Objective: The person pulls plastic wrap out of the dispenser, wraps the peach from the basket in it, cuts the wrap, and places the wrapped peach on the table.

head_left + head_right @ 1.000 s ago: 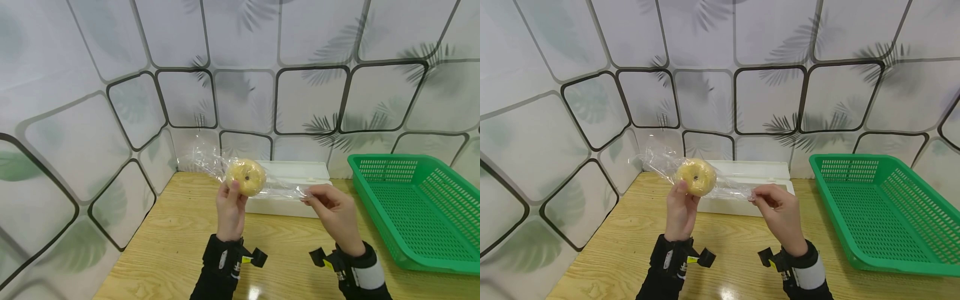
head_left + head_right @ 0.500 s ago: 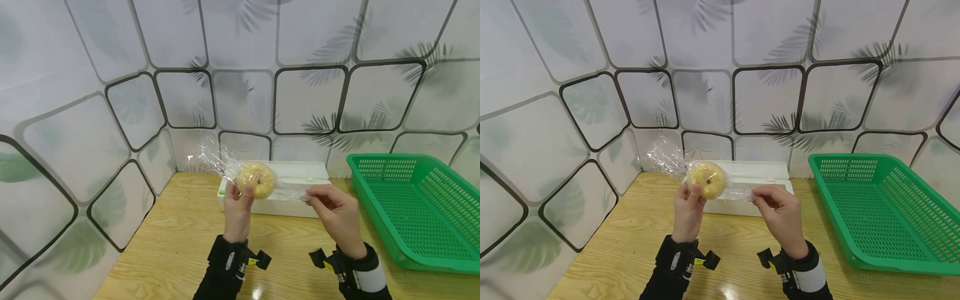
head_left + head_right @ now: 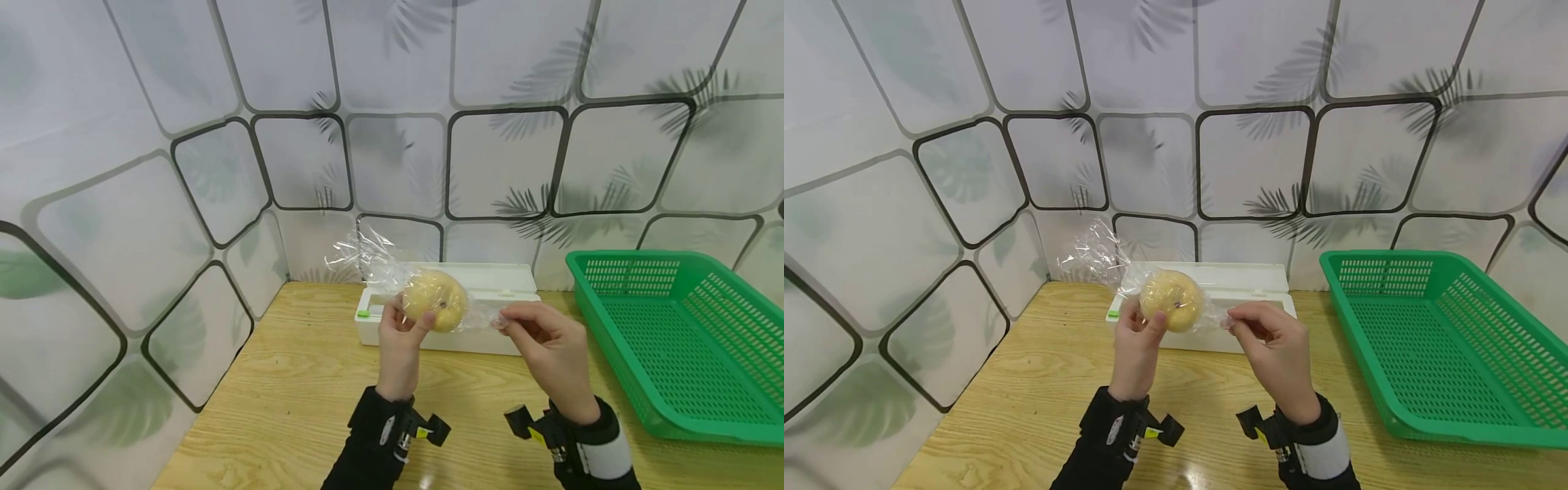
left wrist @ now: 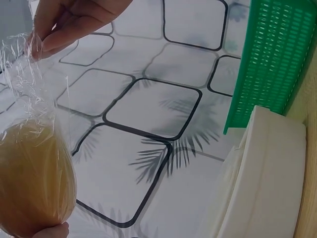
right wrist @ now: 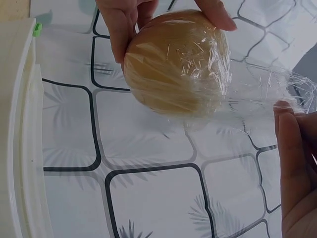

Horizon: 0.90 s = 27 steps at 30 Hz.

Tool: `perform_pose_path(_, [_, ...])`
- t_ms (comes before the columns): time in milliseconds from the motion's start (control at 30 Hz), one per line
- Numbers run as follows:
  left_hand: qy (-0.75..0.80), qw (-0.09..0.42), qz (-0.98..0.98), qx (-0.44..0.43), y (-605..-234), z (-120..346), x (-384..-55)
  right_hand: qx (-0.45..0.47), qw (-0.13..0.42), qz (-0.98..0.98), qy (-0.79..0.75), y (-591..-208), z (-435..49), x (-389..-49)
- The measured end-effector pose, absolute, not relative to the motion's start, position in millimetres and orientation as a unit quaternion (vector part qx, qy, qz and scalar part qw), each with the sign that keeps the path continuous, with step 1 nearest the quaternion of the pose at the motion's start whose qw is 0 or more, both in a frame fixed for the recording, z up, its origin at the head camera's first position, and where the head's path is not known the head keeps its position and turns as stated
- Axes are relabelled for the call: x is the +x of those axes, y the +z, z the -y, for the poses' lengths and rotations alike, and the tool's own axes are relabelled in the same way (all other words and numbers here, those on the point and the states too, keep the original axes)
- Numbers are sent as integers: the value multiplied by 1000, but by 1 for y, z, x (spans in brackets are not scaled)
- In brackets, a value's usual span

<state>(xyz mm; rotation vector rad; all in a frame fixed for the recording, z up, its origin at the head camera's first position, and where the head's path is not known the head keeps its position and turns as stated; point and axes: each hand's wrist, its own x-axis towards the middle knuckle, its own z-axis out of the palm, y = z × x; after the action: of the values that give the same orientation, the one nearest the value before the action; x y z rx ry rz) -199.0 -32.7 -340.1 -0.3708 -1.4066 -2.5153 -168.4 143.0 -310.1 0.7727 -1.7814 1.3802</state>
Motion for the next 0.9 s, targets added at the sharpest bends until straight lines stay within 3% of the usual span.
perform_pose_path(900, [-852,74,495,-153,-347,12,-191,286,386,703,524,-315,-133,-173])
